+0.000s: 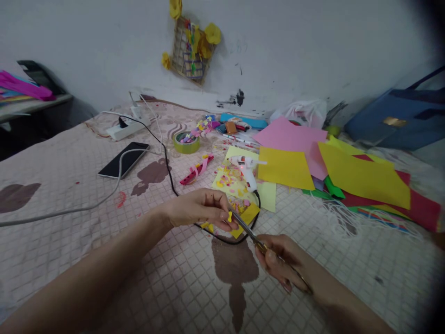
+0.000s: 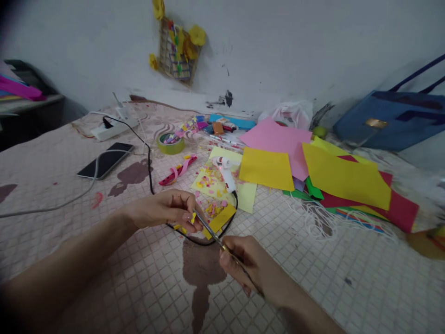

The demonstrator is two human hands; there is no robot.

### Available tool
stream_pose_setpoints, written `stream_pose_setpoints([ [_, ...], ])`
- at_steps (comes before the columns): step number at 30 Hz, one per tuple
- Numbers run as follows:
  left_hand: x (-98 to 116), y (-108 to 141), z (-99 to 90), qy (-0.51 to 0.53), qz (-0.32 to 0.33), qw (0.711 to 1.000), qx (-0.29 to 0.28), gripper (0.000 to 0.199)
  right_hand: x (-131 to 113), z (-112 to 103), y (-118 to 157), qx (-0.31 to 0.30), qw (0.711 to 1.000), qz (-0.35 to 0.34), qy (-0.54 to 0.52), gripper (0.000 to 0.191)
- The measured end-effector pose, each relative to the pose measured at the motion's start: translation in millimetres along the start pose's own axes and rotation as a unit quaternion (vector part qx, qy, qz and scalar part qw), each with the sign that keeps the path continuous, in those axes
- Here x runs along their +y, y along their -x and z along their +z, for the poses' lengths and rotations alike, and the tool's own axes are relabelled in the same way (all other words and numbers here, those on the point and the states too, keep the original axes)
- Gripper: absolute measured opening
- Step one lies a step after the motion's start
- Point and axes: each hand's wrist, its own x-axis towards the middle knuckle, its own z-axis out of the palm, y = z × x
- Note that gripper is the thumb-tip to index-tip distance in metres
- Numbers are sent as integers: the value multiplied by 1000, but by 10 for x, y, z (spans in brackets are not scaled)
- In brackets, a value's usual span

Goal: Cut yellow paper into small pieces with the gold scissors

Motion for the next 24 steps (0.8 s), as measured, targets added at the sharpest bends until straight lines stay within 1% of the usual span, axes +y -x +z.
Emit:
stream_pose_setpoints([
  [7,-3,2,10,5,-7,1000,-10,9,-56,-42,19,-15,1000,8,13,54],
  [11,-1,5,7,2,-13,1000,-10,10,-57,-65,23,-11,999,10,33,52],
  [14,0,4,9,3,-16,1000,-13,11,-36,-83,16,-16,999,9,35,54],
  [18,3,3,23,4,-17,1000,-9,12,-60,-80,23,-6,999,11,40,56],
  [21,10,5,35,2,-16,1000,-8,12,-96,-72,36,-3,999,19,51,53],
  [24,17,7,42,5,-14,1000,-11,11,-92,-77,34,3,998,11,67,49],
])
